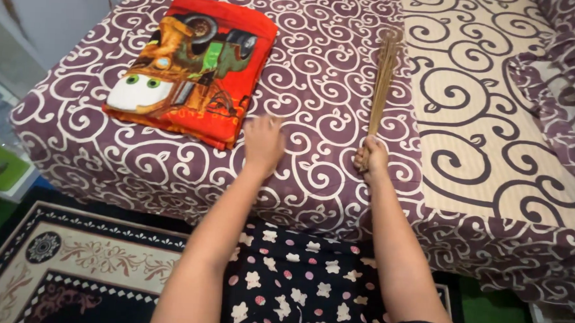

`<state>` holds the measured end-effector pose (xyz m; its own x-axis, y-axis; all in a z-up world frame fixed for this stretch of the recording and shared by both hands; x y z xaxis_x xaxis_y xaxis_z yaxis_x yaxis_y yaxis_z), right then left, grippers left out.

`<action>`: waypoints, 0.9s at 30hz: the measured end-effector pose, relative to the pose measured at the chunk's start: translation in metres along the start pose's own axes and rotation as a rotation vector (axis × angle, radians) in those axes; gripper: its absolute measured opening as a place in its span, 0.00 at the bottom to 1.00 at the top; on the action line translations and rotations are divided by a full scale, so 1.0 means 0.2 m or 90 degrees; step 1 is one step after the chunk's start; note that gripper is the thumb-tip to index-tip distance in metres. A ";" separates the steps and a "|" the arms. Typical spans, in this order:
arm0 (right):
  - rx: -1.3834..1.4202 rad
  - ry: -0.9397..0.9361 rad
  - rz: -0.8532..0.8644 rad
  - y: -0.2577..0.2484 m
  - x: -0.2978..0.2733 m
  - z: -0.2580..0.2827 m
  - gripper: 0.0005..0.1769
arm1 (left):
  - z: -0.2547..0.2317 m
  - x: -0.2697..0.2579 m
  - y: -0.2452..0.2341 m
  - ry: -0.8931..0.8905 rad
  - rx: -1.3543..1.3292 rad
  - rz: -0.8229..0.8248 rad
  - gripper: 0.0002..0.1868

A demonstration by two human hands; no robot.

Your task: Dusting a bed and a folded blanket using a small whisk broom.

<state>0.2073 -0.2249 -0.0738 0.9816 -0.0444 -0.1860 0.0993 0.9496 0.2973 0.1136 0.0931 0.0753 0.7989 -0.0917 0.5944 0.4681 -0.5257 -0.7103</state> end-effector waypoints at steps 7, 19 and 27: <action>-0.024 -0.011 -0.038 0.00 -0.03 0.01 0.12 | 0.42 0.09 -0.27 -0.087 0.282 -0.139 0.13; -0.026 0.004 -0.042 0.05 -0.13 0.08 0.14 | 0.32 0.05 -0.49 -0.182 0.091 -0.178 0.19; -0.025 0.002 -0.037 0.05 -0.12 0.07 0.13 | 0.97 -0.37 -0.22 -0.843 -0.188 -0.595 0.66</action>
<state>0.1863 -0.2186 -0.0533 0.9739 -0.0994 -0.2042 0.1498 0.9568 0.2491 0.1077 0.2861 -0.0108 0.1182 0.9900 -0.0773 0.9835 -0.1275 -0.1285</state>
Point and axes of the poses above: each hand's wrist, its own x-axis towards the middle knuckle, its own y-axis out of the palm, z = x × y, the point moved 9 cm from there along x, towards the middle knuckle, and after that the axes turned 10 degrees about -x, right-handed, at the moved point
